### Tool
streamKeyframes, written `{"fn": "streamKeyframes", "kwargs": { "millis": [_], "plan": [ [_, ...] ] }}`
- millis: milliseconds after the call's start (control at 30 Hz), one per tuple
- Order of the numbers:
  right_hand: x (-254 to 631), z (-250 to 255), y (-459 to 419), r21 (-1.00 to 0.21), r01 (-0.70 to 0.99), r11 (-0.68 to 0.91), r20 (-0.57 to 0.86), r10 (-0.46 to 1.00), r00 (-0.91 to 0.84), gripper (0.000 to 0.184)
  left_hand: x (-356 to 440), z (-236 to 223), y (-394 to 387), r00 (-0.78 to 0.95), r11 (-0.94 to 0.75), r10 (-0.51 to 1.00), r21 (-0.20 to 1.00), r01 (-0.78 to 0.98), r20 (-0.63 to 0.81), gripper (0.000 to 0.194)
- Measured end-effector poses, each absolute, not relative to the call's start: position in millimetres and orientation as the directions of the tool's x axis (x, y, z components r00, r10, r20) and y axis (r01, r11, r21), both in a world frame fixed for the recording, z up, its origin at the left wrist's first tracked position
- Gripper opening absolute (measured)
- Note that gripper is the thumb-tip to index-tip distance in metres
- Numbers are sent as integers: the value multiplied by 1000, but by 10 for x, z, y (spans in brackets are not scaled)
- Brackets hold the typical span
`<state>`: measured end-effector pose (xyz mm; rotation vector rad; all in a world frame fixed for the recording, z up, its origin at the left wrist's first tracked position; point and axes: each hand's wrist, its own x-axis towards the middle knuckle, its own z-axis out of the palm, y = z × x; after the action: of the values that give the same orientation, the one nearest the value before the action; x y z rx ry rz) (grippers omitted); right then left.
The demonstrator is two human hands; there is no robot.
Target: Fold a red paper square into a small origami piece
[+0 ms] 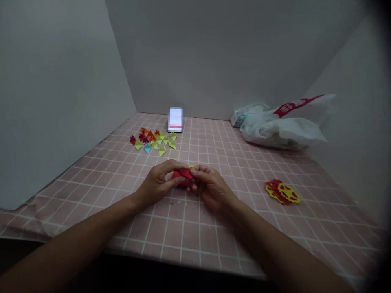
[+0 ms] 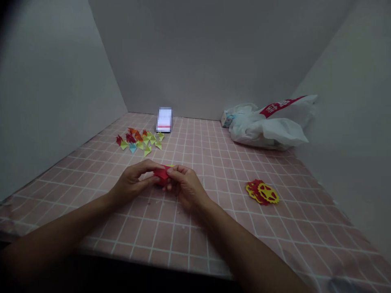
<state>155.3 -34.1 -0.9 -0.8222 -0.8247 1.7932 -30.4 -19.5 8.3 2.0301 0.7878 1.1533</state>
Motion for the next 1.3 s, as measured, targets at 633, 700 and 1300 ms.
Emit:
{"fn": "streamKeyframes", "kwargs": {
  "millis": [633,700,1300],
  "plan": [
    [1492,-23,-365,-963,-268,20,67,984,-165,13,-192,130,-287,309,80,951,984,-162,-26,15],
    [1485,-19,-371,-960,-282,10,68,978,-197,12,-187,132,-290,308,67,951,983,-173,-10,14],
    [1555,-64,-318,-964,-170,203,232,957,-173,14,-228,75,-241,337,273,930,886,-374,-144,18]
  ]
}}
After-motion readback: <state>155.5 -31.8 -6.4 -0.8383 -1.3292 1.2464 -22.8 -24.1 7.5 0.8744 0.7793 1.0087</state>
